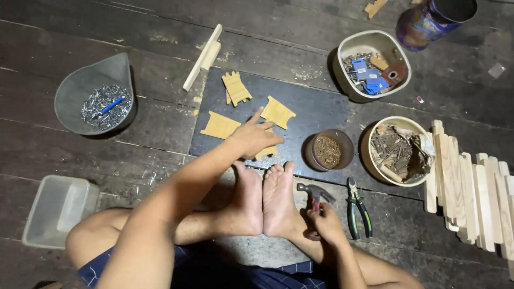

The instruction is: Assembling small wooden components using a hammer and nails while sitting on the floor.

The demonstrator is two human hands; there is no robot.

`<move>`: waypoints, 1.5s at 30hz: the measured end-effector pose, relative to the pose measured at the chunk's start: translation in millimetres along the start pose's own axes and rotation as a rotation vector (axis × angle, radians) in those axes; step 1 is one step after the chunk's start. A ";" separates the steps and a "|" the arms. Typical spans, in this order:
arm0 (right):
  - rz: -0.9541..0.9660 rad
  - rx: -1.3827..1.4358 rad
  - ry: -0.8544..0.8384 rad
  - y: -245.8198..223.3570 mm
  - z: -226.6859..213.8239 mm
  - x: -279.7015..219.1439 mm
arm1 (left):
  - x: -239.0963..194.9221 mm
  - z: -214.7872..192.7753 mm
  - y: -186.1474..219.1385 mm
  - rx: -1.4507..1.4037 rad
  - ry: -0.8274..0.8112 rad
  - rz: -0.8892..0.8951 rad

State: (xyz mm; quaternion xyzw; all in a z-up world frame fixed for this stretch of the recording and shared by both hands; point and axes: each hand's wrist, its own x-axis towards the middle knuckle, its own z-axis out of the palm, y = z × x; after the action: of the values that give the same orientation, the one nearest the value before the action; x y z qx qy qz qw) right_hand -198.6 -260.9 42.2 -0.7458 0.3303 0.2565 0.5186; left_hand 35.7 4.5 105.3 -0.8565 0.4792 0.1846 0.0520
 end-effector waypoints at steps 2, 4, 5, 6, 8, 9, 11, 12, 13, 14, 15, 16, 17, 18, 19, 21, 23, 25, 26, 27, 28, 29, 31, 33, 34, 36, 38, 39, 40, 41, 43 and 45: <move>-0.042 -0.394 0.063 -5.7 -10.4 -4.6 | -11.4 -9.0 4.7 0.077 -0.056 0.026; -0.159 -0.558 0.171 -24.3 -20.5 -17.6 | -31.3 -19.5 9.2 -0.215 0.148 -0.192; -0.161 -0.552 0.172 -22.8 -29.6 -3.1 | -22.2 7.8 22.1 -0.209 0.147 -0.191; -0.452 -0.563 0.312 -21.3 -38.4 11.3 | -13.5 35.3 34.7 -0.362 0.526 -0.469; -0.750 -0.554 0.453 -43.2 -47.8 35.3 | -6.9 53.0 66.1 -0.498 0.909 -0.748; -0.856 -0.606 0.528 -67.1 -53.0 43.5 | -5.5 43.2 87.4 -0.714 0.851 -0.923; -0.968 -0.673 0.591 -102.1 -58.8 74.8 | 6.7 54.7 102.0 -0.946 0.781 -1.104; -0.867 -0.712 0.488 -113.4 -60.4 97.9 | 18.2 75.1 96.3 -0.951 0.742 -1.114; -0.767 -0.741 0.390 -127.2 -60.3 122.2 | 29.4 93.6 87.2 -0.949 0.706 -1.121; -0.773 -0.751 0.385 -131.7 -62.3 135.6 | 24.6 97.6 80.6 -0.957 0.712 -1.129; -0.602 -0.890 0.257 -138.2 -59.5 150.9 | 17.2 101.6 69.0 -0.917 0.807 -0.974; -0.424 -1.021 0.129 -145.3 -57.0 166.0 | 9.8 104.8 57.6 -0.872 0.896 -0.818; -0.437 -1.016 0.129 -139.3 -55.3 172.7 | -1.9 101.0 51.0 -0.860 0.903 -0.822; -0.422 -1.072 0.145 -133.7 -53.2 180.1 | -13.5 97.4 44.0 -0.860 0.823 -0.685; -0.399 -1.133 0.157 -124.5 -51.6 186.4 | -25.2 96.2 40.6 -0.866 0.735 -0.552; -0.407 -1.110 0.158 -128.3 -46.5 178.2 | -26.6 103.4 32.5 -0.830 0.695 -0.576; -0.410 -1.091 0.163 -121.3 -47.9 183.5 | -25.3 112.2 27.6 -0.800 0.654 -0.594; -0.396 -1.096 0.144 -107.6 -55.5 202.8 | -21.4 119.8 22.1 -0.812 0.657 -0.544; -0.391 -1.101 0.145 -109.7 -55.5 197.2 | -22.2 119.1 21.8 -0.819 0.657 -0.542; -0.392 -1.073 0.143 -113.1 -54.7 192.3 | -23.4 118.0 20.4 -0.761 0.624 -0.518; -0.393 -1.045 0.141 -116.6 -53.9 187.3 | -24.9 116.8 19.0 -0.704 0.590 -0.494; -0.393 -1.051 0.141 -115.9 -54.4 187.8 | -31.7 108.9 21.5 -0.708 0.593 -0.496; -0.332 -1.055 0.105 -115.3 -54.3 189.5 | -46.2 92.9 25.7 -0.760 0.471 -0.392; -0.331 -1.052 0.085 -135.4 -49.1 153.1 | -42.2 101.4 20.2 -0.767 0.472 -0.389; -0.329 -1.044 0.067 -143.8 -46.7 134.5 | -40.1 106.4 18.7 -0.770 0.470 -0.383; -0.342 -1.001 0.045 -142.0 -45.6 138.5 | -44.9 92.2 20.1 -0.805 0.475 -0.355; -0.352 -0.955 0.027 -140.5 -45.1 134.5 | -47.7 83.8 21.6 -0.839 0.479 -0.320; -0.374 -0.918 0.041 -141.9 -45.5 129.1 | -48.1 81.6 22.2 -0.842 0.495 -0.305; -0.396 -0.881 0.055 -143.3 -45.8 123.5 | -48.6 79.5 23.0 -0.844 0.511 -0.290; -0.392 -0.883 0.053 -144.5 -46.2 118.6 | -43.9 88.1 22.2 -0.849 0.510 -0.291; -0.431 -0.870 0.057 -148.2 -45.6 109.3 | -35.5 105.5 20.1 -0.736 0.521 -0.278; -0.435 -0.894 0.082 -133.0 -52.1 136.3 | -39.2 97.7 27.4 -0.725 0.530 -0.285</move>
State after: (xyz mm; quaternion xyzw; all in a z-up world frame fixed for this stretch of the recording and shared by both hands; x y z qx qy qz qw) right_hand -7.0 -308.4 41.0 -0.9562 0.0448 0.2294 0.1763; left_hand -31.9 47.2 31.4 -0.8943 0.2585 0.1062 -0.3496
